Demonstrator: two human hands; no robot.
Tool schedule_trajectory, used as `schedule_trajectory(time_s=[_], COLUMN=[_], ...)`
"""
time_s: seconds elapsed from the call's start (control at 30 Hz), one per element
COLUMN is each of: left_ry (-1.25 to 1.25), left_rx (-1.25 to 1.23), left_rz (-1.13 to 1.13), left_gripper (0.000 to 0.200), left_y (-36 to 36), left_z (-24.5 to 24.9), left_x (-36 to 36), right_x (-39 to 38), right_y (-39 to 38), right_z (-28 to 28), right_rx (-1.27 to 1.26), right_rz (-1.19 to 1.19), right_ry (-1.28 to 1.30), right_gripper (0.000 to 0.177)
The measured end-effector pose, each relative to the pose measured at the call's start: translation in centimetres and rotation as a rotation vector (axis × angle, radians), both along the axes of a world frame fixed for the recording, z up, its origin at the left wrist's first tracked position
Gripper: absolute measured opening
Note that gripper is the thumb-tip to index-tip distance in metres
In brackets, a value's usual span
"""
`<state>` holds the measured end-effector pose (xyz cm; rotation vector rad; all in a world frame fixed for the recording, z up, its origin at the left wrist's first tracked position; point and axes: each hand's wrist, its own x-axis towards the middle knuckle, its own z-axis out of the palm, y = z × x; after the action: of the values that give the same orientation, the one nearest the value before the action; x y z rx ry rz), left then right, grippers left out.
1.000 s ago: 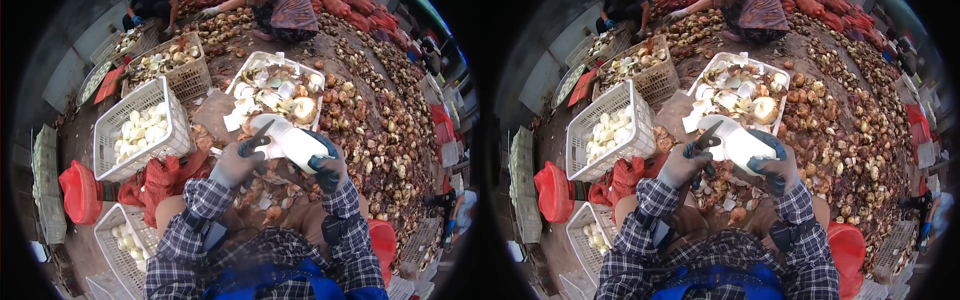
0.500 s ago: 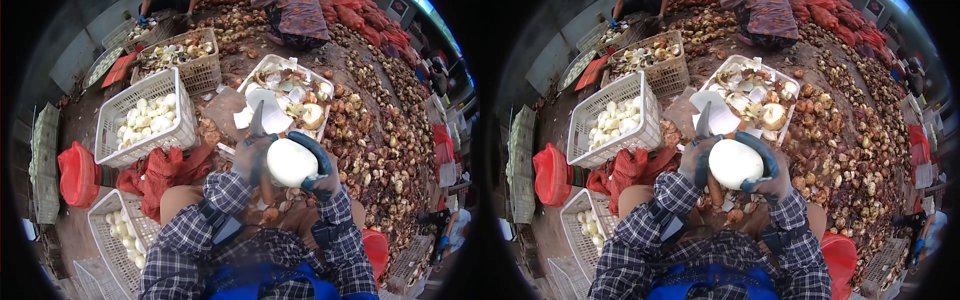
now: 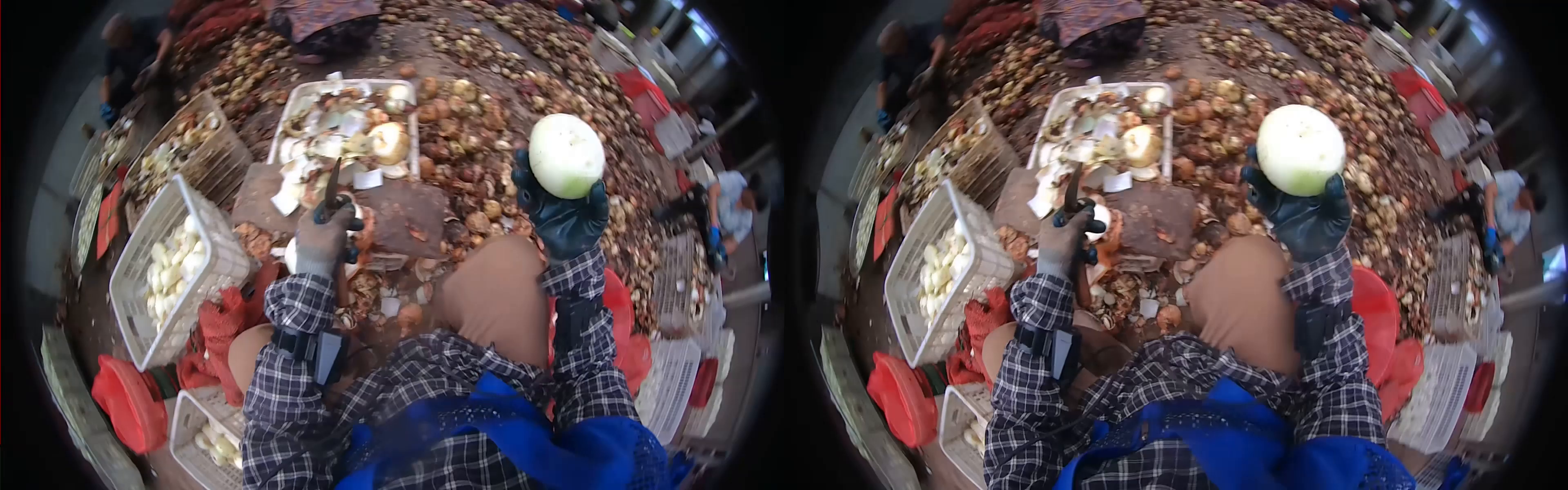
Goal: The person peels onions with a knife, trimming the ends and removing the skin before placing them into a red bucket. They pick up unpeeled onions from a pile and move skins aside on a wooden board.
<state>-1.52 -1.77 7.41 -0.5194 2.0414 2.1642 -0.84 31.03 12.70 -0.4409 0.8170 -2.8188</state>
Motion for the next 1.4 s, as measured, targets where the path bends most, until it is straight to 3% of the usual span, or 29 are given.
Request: schedule_trajectory(time_s=[0.03, 0.1, 0.17, 0.23, 0.3, 0.37, 0.4, 0.43, 0.53, 0.6, 0.7, 0.73, 0.83, 0.9, 1.0, 1.1, 1.17, 1.23, 1.3, 1.4], left_ry=[0.015, 0.185, 0.292, 0.113, 0.039, -0.084, -0.067, -0.051, -0.071, 0.014, -0.085, -0.111, -0.079, -0.08, -0.065, -0.065, -0.083, -0.111, -0.097, -0.098], left_rx=[-0.084, -0.15, -0.083, -0.135, -0.113, -0.02, -0.04, -0.063, -0.073, -0.164, -0.124, -0.123, -0.158, -0.171, -0.169, -0.18, -0.148, -0.144, -0.091, -0.052], left_rz=[-0.022, -0.082, -0.059, -0.039, -0.081, -0.091, -0.113, -0.123, -0.1, -0.09, -0.066, -0.06, -0.079, -0.054, -0.041, -0.051, -0.073, -0.054, -0.041, -0.036], left_gripper=[0.021, 0.024, 0.026, 0.025, 0.023, 0.019, 0.019, 0.019, 0.017, 0.016, 0.015, 0.015, 0.015, 0.018, 0.02, 0.02, 0.019, 0.018, 0.014, 0.015], left_y=[0.9, 1.8, 1.2, 1.2, 1.5, 2.0, 2.1, 1.9, 1.1, -0.2, 1.4, 1.9, 1.9, 2.3, 2.5, 1.8, 2.5, 2.9, 2.8, 2.8], left_z=[0.4, -2.3, -5.4, -5.5, -5.3, -4.8, -5.0, -5.2, -7.4, -11.4, -8.8, -8.0, -8.2, -8.0, -8.6, -9.3, -8.0, -7.2, -7.3, -7.6], left_x=[0.1, -1.6, -2.7, -1.8, -1.5, -1.2, -1.3, -1.3, -2.0, -2.9, -2.0, -1.8, -1.9, -1.8, -2.1, -2.4, -2.1, -2.0, -2.0, -2.0], right_x=[0.7, -0.4, -1.1, -0.1, 2.5, 6.5, 8.9, 11.2, 18.5, 21.9, 23.6, 23.5, 21.9, 18.1, 10.0, 0.0, -6.1, -11.8, -15.4, -17.5], right_y=[2.6, 7.9, 12.1, 13.9, 16.2, 18.8, 19.3, 23.2, 26.1, 26.0, 23.7, 22.7, 22.0, 20.3, 17.6, 15.2, 12.3, 9.9, 7.2, 6.6], right_z=[0.4, 0.8, 1.5, 2.3, 3.3, 2.8, 2.6, -0.2, -4.8, -7.1, -10.0, -10.2, -7.7, -3.3, 2.7, 4.9, 4.1, 0.8, -2.7, -13.6], right_rx=[0.156, 0.139, -0.058, -0.061, -0.14, -0.09, 0.038, 0.049, 0.512, 0.889, 1.249, 1.204, 1.147, 1.499, 1.819, 1.86, 1.715, 1.645, 1.917, 2.259], right_rz=[-0.151, -0.293, -0.147, -0.349, -0.255, -0.475, -0.691, -0.631, -0.537, -0.415, -0.357, -0.395, -0.453, -0.457, -0.564, -0.64, -0.562, -0.505, -0.284, 0.07], right_ry=[0.074, 0.109, 0.044, 0.132, 0.154, 0.011, -0.133, -0.172, -0.381, -0.507, -0.89, -1.012, -1.168, -0.833, -0.277, 0.101, 0.092, 0.063, -0.219, -0.347], right_gripper=[0.088, 0.085, 0.084, 0.086, 0.087, 0.091, 0.097, 0.077, 0.069, 0.064, 0.048, 0.039, 0.029, 0.023, 0.034, 0.043, 0.04, 0.049, 0.056, 0.05])
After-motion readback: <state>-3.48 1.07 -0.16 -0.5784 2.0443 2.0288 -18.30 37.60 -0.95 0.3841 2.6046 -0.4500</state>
